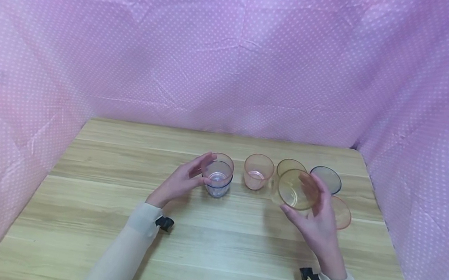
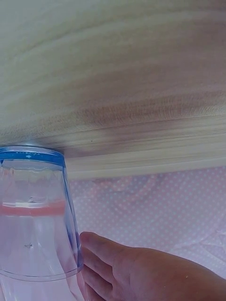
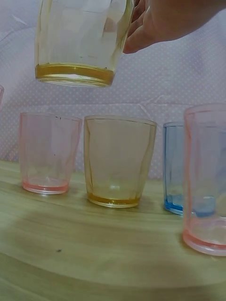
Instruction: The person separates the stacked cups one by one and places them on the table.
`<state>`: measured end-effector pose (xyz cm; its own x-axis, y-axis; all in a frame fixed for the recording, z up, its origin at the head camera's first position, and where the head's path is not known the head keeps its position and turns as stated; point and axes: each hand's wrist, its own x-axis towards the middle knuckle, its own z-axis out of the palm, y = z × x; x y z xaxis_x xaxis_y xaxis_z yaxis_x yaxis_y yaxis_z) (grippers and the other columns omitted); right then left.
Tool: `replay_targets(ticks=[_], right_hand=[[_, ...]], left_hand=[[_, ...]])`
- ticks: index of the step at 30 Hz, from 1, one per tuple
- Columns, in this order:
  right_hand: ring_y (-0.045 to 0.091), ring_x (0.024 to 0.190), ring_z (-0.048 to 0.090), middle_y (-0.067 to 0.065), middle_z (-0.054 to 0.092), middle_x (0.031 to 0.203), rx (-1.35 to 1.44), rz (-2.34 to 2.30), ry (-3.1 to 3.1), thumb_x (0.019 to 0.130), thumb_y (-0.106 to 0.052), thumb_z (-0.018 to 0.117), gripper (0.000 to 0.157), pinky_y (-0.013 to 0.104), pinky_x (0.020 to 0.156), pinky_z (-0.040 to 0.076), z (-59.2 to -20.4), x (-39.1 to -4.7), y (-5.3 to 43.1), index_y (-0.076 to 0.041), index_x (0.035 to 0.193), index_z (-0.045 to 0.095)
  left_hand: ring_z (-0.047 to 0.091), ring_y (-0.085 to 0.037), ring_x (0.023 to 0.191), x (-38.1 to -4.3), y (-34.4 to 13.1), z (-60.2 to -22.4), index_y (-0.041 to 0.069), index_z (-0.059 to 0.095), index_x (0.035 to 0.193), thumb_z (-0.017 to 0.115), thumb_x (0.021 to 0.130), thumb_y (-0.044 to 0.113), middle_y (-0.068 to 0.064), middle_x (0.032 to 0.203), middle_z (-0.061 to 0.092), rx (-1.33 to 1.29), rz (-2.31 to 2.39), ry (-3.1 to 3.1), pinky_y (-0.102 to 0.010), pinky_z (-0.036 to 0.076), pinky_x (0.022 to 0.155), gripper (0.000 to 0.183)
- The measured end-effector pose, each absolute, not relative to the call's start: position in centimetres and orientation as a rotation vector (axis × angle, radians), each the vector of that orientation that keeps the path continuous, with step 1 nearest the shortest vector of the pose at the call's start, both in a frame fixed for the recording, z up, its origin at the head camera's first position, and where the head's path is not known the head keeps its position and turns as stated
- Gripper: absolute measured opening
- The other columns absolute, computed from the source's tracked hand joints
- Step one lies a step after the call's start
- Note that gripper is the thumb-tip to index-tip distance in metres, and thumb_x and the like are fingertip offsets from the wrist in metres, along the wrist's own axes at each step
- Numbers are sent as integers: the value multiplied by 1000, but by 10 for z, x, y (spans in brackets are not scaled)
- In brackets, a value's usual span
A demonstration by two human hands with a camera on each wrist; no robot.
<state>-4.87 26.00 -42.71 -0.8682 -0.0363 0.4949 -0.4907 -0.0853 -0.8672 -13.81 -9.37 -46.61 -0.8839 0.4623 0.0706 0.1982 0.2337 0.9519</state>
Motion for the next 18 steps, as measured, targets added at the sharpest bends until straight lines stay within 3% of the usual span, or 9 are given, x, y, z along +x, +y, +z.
replay_targets(ticks=[10, 18], right_hand=[[20, 138, 50, 15, 53, 149, 545, 2030, -1867, 66, 41, 60, 100, 21, 119, 37, -437, -42, 268, 6, 155, 30], [10, 136, 48, 3, 53, 146, 341, 1869, -2148, 72, 31, 70, 105, 14, 116, 35, -443, -35, 274, -5, 160, 27]], left_hand=[[39, -20, 149, -135, -93, -465, 6, 31, 162, 73, 97, 12, -2, 162, 44, 638, 1707, 2286, -28, 35, 121, 78], [40, -21, 149, -135, -92, -467, 5, 33, 161, 74, 96, 13, -3, 161, 44, 629, 1730, 2282, -28, 36, 121, 77]])
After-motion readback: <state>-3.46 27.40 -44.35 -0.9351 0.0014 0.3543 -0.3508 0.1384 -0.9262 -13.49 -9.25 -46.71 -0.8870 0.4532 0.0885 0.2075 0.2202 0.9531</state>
